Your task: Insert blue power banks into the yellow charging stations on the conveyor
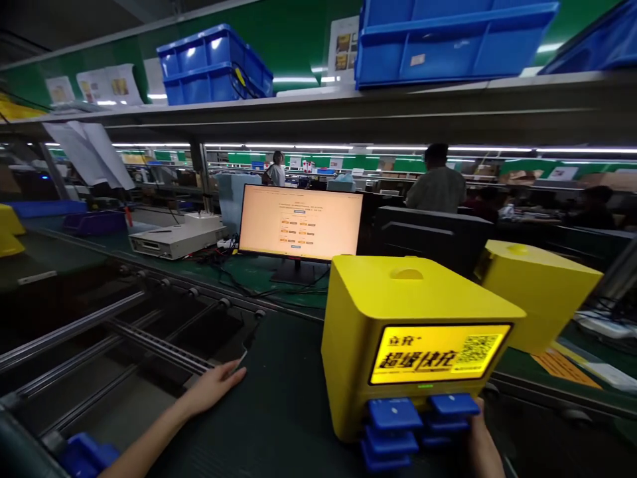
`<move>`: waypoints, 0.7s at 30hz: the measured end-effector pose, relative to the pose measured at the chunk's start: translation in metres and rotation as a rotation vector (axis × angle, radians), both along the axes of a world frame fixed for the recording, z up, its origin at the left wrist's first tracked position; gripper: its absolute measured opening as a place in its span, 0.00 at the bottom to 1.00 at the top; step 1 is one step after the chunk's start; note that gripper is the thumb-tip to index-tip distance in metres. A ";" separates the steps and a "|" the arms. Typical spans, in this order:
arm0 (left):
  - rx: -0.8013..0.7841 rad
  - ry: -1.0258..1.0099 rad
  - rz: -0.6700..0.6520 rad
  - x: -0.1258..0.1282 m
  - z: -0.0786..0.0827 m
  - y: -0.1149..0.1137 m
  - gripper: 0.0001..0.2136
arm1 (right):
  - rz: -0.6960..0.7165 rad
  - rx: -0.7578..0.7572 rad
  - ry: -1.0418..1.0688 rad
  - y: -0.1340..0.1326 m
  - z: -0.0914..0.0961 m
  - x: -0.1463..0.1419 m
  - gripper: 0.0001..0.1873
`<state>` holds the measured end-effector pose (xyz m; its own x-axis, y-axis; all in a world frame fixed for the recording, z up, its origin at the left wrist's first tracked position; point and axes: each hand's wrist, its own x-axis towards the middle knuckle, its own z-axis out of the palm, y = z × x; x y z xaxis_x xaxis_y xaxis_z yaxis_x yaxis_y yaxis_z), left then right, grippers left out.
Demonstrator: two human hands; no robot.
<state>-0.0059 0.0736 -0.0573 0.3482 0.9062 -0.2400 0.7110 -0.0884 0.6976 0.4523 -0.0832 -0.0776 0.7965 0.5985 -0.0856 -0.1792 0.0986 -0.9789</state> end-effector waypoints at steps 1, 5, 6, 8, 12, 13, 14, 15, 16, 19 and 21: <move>-0.044 -0.079 -0.047 0.010 -0.002 -0.006 0.32 | -0.055 0.032 0.059 0.003 0.001 0.004 0.39; -0.225 -0.375 -0.055 0.055 -0.016 -0.027 0.36 | -0.180 0.135 0.254 -0.009 0.003 0.020 0.35; -0.238 -0.399 -0.036 0.066 -0.019 -0.031 0.37 | -0.190 0.150 0.249 -0.014 0.001 0.023 0.35; -0.181 -0.358 -0.016 0.086 -0.023 -0.038 0.35 | -0.217 0.168 0.212 -0.022 -0.006 0.028 0.36; 0.149 -0.079 -0.058 0.115 -0.021 -0.052 0.28 | -0.137 0.150 0.073 -0.018 -0.020 0.020 0.40; 0.253 -0.012 -0.091 0.120 -0.020 -0.055 0.27 | -0.092 0.128 0.019 -0.014 -0.022 0.014 0.40; 0.351 0.039 -0.129 0.125 -0.019 -0.057 0.25 | -0.051 0.099 -0.030 -0.009 -0.023 0.007 0.41; 0.432 0.066 -0.163 0.130 -0.019 -0.059 0.24 | -0.022 0.067 -0.070 -0.003 -0.023 -0.001 0.41; 0.478 0.066 -0.194 0.136 -0.020 -0.059 0.25 | -0.001 0.039 -0.105 0.002 -0.023 -0.009 0.42; 0.426 -0.091 -0.177 0.156 -0.025 -0.055 0.36 | 0.041 0.014 -0.196 0.017 -0.024 -0.028 0.42; 0.366 -0.273 -0.080 0.170 -0.029 -0.048 0.43 | 0.057 0.028 -0.236 0.022 -0.025 -0.034 0.42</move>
<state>0.1644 0.0252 -0.0861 0.4268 0.8818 0.2008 0.4866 -0.4111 0.7708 0.4178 -0.0611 -0.1027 0.7575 0.6424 0.1159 0.0477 0.1226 -0.9913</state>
